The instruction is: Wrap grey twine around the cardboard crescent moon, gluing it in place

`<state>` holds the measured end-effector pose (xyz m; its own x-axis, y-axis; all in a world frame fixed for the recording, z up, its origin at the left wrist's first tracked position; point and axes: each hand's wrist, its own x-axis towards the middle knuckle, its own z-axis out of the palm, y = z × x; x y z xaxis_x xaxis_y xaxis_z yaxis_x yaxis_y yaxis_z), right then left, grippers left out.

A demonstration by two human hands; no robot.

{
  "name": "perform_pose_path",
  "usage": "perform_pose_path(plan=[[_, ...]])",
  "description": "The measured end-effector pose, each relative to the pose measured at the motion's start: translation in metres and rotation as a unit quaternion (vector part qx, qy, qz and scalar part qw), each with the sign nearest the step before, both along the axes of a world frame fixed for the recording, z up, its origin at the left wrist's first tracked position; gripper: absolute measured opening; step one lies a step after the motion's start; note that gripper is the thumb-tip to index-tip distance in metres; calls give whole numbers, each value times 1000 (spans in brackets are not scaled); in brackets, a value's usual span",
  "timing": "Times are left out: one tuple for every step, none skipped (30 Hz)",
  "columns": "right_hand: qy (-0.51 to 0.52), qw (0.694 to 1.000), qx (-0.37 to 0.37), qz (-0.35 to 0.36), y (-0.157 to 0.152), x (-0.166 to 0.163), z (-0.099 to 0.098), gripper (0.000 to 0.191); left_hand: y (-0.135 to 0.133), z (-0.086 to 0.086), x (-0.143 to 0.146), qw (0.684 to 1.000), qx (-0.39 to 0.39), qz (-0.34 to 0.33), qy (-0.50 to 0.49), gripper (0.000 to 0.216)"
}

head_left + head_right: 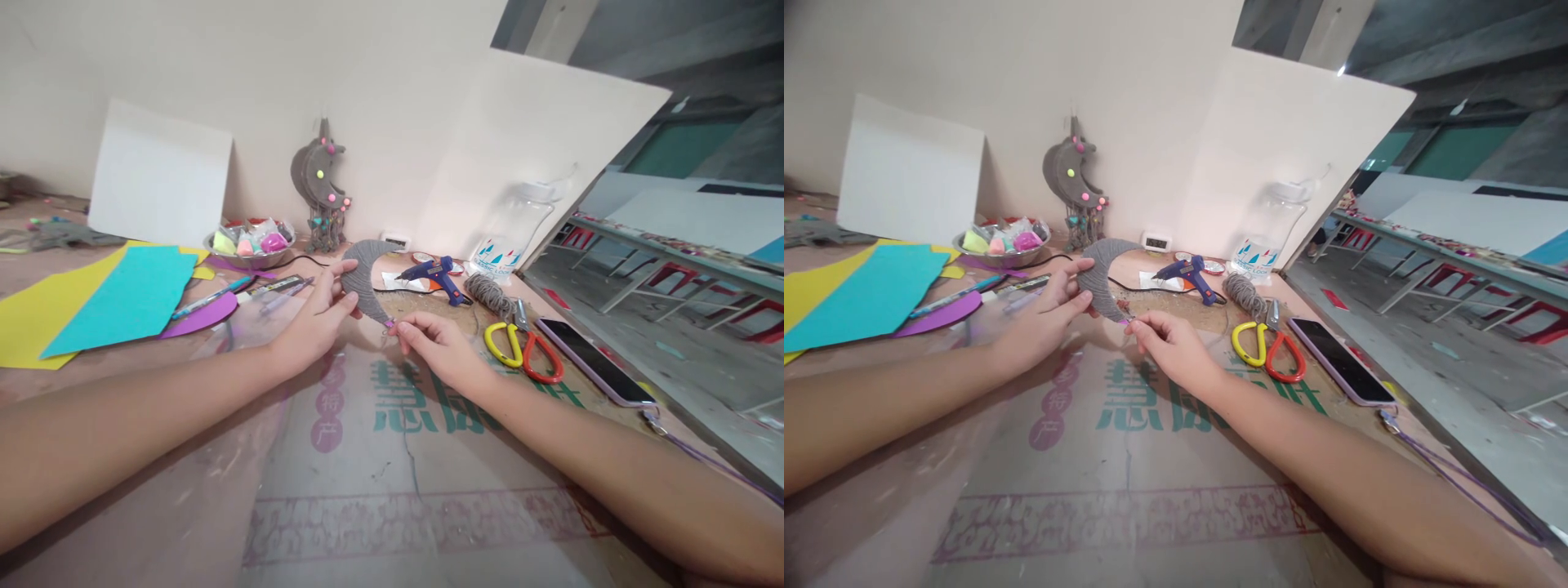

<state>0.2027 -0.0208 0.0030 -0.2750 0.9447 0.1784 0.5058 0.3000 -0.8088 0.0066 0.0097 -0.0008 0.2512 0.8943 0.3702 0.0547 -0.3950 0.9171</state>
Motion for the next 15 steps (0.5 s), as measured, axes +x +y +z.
perform_pose_path(plan=[[-2,1000,0,-4,0,0,0,28,0,0,0,1000,4,-2,0,40],[-2,1000,-1,-9,0,0,1,29,1,-1,0,1000,8,-4,0,40],[0,1000,-4,-11,0,0,1,29,1,-2,0,1000,12,-5,2,40],[4,1000,-9,-13,0,0,1,30,1,-2,0,1000,16,-6,5,39],[9,1000,-13,-13,1,0,1,30,1,-3,0,1000,19,-8,9,39],[15,1000,-18,-10,1,0,1,30,1,-3,-1,1000,24,-11,14,39],[21,1000,-21,-7,1,0,1,29,1,-4,-1,999,31,-14,19,39],[26,999,-22,-4,1,0,0,27,1,-5,-1,999,40,-16,22,39],[31,999,-23,-1,1,0,0,25,1,-5,-1,998,50,-17,25,40],[36,999,-23,1,1,-1,-1,24,0,-6,-1,998,60,-17,28,41],[41,999,-22,3,1,-1,-1,23,0,-7,-1,997,70,-16,34,41],[45,999,-23,3,1,-2,-1,22,-1,-8,-1,996,79,-15,41,42],[49,999,-23,3,0,-2,-2,22,-1,-10,-1,995,88,-14,49,42],[50,998,-23,4,0,-3,-2,21,-1,-11,-1,994,96,-13,56,43],[51,998,-23,5,0,-3,-1,20,-1,-11,-2,993,103,-15,61,43]])
